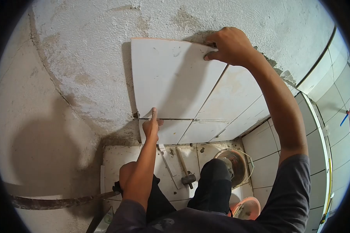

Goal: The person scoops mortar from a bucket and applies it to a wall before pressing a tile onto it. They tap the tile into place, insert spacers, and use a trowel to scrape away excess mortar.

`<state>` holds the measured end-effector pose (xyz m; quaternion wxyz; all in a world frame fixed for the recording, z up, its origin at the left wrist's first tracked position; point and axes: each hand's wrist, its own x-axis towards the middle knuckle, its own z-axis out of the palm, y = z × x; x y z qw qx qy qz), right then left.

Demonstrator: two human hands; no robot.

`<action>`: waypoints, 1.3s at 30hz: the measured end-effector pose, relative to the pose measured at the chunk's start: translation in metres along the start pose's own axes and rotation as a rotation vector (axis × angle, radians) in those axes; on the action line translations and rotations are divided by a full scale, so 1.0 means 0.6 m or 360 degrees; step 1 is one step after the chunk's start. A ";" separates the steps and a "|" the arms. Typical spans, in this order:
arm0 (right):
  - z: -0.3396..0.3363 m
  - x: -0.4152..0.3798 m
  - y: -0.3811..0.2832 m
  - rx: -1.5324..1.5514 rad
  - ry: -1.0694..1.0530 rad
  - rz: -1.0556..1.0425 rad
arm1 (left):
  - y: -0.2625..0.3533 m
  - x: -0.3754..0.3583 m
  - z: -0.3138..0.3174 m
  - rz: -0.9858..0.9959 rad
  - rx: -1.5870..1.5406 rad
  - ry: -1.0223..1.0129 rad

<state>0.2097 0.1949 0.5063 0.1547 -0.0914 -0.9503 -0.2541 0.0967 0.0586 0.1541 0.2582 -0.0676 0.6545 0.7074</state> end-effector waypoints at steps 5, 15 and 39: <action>-0.006 0.008 -0.003 -0.0087 -0.0023 -0.0096 | -0.004 0.004 0.005 0.0008 -0.0026 -0.0001; -0.053 0.039 -0.021 -0.0046 -0.0430 -0.0245 | -0.008 0.010 -0.003 0.0060 -0.0120 0.0026; -0.046 0.043 -0.030 -0.0240 -0.0503 -0.0126 | -0.030 0.005 0.012 0.0154 -0.0251 0.0014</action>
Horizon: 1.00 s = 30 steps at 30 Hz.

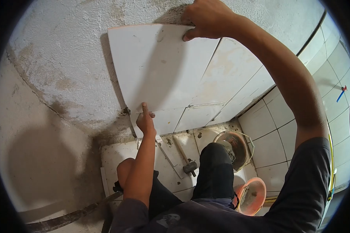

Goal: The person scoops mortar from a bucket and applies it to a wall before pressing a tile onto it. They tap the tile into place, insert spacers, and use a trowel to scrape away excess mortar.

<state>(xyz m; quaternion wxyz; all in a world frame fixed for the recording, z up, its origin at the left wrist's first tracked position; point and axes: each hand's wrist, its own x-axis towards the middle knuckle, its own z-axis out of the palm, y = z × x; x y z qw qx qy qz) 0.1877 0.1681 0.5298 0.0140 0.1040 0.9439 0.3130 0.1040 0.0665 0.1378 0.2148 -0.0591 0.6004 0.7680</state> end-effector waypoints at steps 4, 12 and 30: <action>-0.002 0.004 -0.007 -0.0006 -0.0057 0.0059 | 0.000 0.000 -0.002 0.0043 0.0015 -0.0022; 0.008 0.009 -0.005 -0.0068 -0.0027 0.0027 | -0.010 0.008 -0.004 0.0024 0.0036 -0.0001; 0.046 0.005 0.011 0.0136 0.0360 -0.0001 | 0.005 0.014 -0.029 -0.0071 0.0213 -0.0230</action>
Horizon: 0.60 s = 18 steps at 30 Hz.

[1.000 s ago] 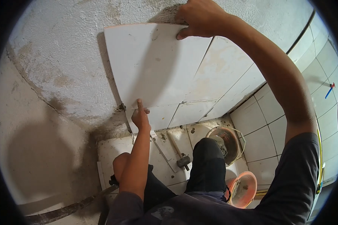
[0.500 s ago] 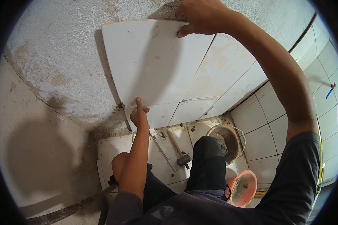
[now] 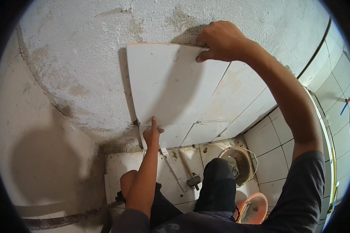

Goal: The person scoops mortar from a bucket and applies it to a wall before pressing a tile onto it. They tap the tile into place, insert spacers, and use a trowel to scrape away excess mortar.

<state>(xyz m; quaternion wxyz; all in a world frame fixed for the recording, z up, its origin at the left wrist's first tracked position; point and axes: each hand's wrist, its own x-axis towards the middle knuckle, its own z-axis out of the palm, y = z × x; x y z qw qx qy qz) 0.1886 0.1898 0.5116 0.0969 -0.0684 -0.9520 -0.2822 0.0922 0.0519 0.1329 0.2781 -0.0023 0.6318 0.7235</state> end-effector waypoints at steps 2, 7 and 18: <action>-0.003 -0.002 0.000 0.0052 0.0014 0.0029 | 0.003 0.002 -0.006 -0.0029 0.0044 -0.0028; 0.006 -0.008 0.001 0.0065 0.0117 0.0038 | -0.007 0.028 -0.038 0.0311 0.0691 0.0180; -0.027 -0.006 -0.009 0.0034 -0.0233 0.0068 | 0.104 0.023 -0.058 0.1868 0.1131 0.0499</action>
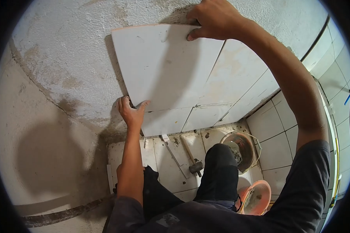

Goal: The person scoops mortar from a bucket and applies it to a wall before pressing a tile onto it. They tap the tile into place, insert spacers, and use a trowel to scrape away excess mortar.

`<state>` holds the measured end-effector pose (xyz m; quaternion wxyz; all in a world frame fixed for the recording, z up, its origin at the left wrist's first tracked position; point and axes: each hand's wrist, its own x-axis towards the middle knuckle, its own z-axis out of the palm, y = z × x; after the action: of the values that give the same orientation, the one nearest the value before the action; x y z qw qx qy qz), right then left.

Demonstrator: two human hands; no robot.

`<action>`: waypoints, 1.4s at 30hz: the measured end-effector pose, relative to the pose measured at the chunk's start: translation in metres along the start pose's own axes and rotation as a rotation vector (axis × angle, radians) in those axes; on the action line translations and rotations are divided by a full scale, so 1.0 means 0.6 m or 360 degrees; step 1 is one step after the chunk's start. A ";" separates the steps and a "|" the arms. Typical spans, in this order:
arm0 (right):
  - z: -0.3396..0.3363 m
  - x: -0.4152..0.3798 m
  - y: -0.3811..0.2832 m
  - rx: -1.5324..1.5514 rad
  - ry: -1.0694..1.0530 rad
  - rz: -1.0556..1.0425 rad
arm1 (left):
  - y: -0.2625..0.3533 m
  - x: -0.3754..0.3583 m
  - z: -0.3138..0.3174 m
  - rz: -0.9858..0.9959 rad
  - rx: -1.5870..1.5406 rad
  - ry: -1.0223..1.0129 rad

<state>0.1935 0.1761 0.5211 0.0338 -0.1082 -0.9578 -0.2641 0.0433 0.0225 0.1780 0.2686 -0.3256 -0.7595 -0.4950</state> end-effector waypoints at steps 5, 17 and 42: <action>0.010 0.001 0.003 -0.0005 0.0035 0.0044 | -0.009 0.002 0.007 0.0032 -0.0039 0.0017; 0.009 -0.010 0.001 0.0043 0.0114 -0.0012 | -0.019 -0.002 0.023 0.0009 -0.0054 0.0151; 0.014 -0.017 -0.006 0.0062 0.0189 0.0037 | -0.008 0.012 0.010 -0.0028 -0.0050 0.0047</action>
<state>0.2023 0.1755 0.5107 0.0957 -0.1026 -0.9578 -0.2510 0.0343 0.0281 0.1784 0.2701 -0.3157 -0.7505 -0.5139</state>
